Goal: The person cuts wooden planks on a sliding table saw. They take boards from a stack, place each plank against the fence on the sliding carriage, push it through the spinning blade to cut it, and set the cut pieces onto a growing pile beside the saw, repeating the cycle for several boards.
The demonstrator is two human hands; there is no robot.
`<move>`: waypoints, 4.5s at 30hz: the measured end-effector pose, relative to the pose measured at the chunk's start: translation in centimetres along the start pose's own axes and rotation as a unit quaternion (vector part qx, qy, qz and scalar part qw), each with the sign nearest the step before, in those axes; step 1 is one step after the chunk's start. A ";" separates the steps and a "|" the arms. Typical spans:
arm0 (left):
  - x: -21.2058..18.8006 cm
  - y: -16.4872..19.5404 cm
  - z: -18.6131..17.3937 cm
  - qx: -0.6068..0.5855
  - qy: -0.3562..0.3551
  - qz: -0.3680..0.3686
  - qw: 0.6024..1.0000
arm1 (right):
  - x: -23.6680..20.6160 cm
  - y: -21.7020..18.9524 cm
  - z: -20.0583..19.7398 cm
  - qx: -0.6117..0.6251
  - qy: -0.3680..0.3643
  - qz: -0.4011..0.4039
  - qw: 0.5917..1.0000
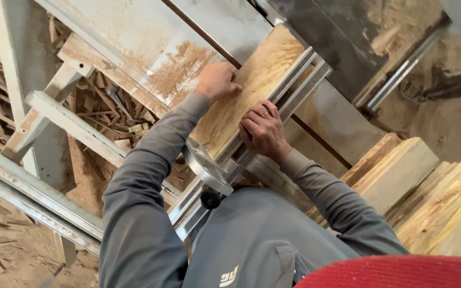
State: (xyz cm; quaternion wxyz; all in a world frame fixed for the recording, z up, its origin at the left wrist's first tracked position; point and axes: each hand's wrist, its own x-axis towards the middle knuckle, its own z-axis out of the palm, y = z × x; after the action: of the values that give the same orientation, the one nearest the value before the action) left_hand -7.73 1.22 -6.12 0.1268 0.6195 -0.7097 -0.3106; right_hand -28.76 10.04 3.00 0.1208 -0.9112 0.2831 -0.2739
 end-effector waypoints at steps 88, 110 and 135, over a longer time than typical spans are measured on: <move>-23.3 -2.8 2.1 -0.173 0.124 0.046 0.976 | 5.9 4.8 3.5 -0.054 -0.282 0.006 0.958; -22.9 -2.5 1.7 -0.143 0.120 0.037 0.982 | 5.6 5.3 4.1 -0.090 -0.301 -0.009 0.949; -23.3 -4.2 1.1 -0.120 0.110 0.085 0.983 | 6.2 4.8 3.5 -0.103 -0.268 -0.031 0.957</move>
State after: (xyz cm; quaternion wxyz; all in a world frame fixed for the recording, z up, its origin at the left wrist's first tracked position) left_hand -0.37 23.69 -4.73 0.3029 0.5677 -0.6992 -0.3116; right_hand -24.63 2.78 0.97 0.0890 -0.9671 0.2384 0.0069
